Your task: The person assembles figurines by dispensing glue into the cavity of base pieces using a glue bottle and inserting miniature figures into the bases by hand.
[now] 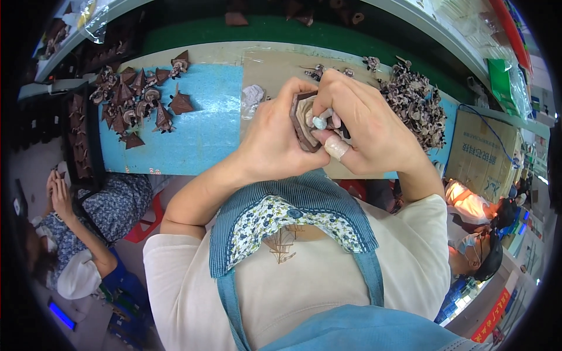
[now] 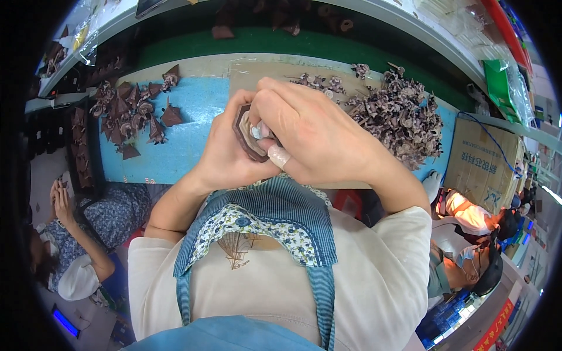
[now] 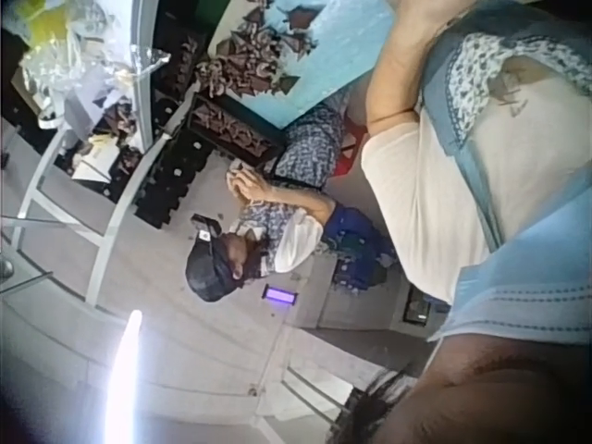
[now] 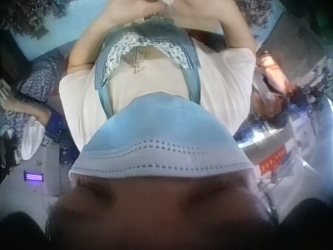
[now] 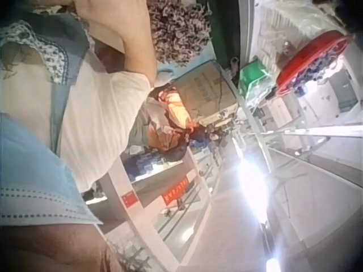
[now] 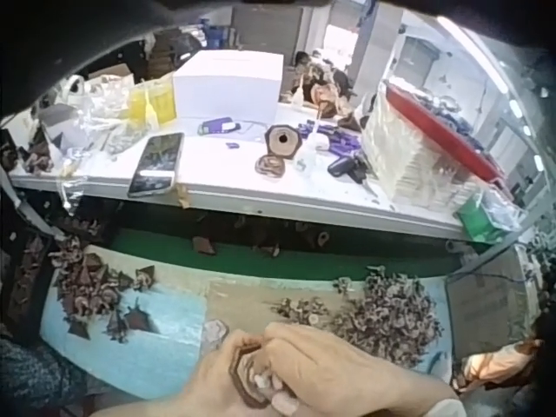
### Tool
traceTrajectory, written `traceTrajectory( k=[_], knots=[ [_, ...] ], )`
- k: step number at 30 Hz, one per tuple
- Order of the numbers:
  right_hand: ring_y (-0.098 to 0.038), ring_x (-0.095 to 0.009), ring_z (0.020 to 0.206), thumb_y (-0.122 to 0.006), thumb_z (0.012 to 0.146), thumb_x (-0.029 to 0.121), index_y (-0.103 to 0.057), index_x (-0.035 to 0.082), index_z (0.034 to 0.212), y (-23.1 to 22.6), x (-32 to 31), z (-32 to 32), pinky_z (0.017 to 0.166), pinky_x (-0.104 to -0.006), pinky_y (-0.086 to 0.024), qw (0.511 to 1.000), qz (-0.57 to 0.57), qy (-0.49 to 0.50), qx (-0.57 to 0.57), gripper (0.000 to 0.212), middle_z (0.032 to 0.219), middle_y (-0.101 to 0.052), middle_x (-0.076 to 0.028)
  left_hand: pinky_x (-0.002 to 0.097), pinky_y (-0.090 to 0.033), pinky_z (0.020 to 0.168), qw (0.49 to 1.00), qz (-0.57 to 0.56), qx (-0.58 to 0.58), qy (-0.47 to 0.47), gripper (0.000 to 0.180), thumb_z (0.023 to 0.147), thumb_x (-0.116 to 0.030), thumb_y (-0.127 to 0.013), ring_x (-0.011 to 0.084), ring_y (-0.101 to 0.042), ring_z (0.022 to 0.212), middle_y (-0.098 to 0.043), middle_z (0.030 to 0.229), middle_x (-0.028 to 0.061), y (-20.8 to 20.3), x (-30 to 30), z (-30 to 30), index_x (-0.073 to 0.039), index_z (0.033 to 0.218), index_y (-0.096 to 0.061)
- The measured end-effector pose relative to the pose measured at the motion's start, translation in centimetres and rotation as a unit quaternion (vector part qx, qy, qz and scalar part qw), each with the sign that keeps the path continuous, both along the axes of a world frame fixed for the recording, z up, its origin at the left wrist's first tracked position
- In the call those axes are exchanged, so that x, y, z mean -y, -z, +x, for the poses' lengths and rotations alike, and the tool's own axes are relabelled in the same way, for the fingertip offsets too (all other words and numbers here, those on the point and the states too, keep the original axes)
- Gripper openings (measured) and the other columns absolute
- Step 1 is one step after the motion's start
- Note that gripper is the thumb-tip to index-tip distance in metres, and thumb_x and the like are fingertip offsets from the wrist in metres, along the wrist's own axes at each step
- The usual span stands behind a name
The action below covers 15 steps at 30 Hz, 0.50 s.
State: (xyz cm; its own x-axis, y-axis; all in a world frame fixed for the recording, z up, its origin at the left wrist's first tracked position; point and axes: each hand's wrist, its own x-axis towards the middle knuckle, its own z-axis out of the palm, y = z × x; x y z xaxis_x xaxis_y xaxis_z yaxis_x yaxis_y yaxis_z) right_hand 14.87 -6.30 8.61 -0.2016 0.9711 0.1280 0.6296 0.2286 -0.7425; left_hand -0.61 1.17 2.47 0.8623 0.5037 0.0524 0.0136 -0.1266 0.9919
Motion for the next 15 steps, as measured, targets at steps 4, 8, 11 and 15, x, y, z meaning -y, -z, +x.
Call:
traceTrajectory(
  k=[4, 8, 11, 15],
  knots=[
    [-0.055, -0.033, 0.083, -0.061, 0.065, -0.004, -0.046, 0.001, 0.090, 1.3, 0.4, 0.1, 0.071, -0.0392, -0.045, 0.997, -0.049, 0.033, -0.039, 0.030, 0.089, -0.052, -0.015, 0.0315, -0.050, 0.073, 1.000, -0.010, -0.018, 0.023, 0.060, 0.061, -0.014, -0.074, 0.0232, -0.065, 0.083, -0.063, 0.089, 0.0136, 0.9, -0.4, -0.2, 0.002, 0.110, -0.043],
    [-0.054, -0.031, 0.089, -0.063, 0.067, -0.004, -0.049, 0.001, 0.102, 2.0, -0.4, 1.3, 0.079, -0.0360, -0.045, 0.995, -0.057, 0.028, -0.083, 0.038, 0.093, -0.053, -0.012, 0.0305, -0.050, 0.074, 0.958, -0.272, 0.024, 0.088, 0.055, 0.066, -0.013, -0.075, 0.0162, -0.061, 0.085, -0.060, 0.098, 0.0076, 1.8, -1.7, -0.4, 0.000, 0.111, -0.045],
    [-0.053, -0.032, 0.099, -0.060, 0.066, -0.008, -0.054, 0.001, 0.104, 1.6, -1.5, 1.9, 0.084, -0.0372, -0.044, 0.998, -0.024, -0.035, -0.053, 0.040, 0.099, -0.056, -0.011, 0.0278, -0.048, 0.078, 0.896, -0.404, 0.042, 0.182, 0.054, 0.067, -0.012, -0.076, 0.0121, -0.056, 0.088, -0.056, 0.102, 0.0052, 3.0, -2.5, -0.7, -0.001, 0.112, -0.047],
    [-0.053, -0.031, 0.100, -0.054, 0.055, -0.012, -0.062, 0.001, 0.094, 3.3, -2.7, 2.0, 0.086, -0.0397, -0.044, 0.991, 0.055, -0.116, -0.030, 0.042, 0.107, -0.057, -0.012, 0.0228, -0.046, 0.067, 0.805, -0.540, 0.073, 0.235, 0.056, 0.071, -0.010, -0.073, 0.0098, -0.054, 0.078, -0.055, 0.097, 0.0051, 5.3, -3.2, -1.5, 0.000, 0.118, -0.046]
  ],
)
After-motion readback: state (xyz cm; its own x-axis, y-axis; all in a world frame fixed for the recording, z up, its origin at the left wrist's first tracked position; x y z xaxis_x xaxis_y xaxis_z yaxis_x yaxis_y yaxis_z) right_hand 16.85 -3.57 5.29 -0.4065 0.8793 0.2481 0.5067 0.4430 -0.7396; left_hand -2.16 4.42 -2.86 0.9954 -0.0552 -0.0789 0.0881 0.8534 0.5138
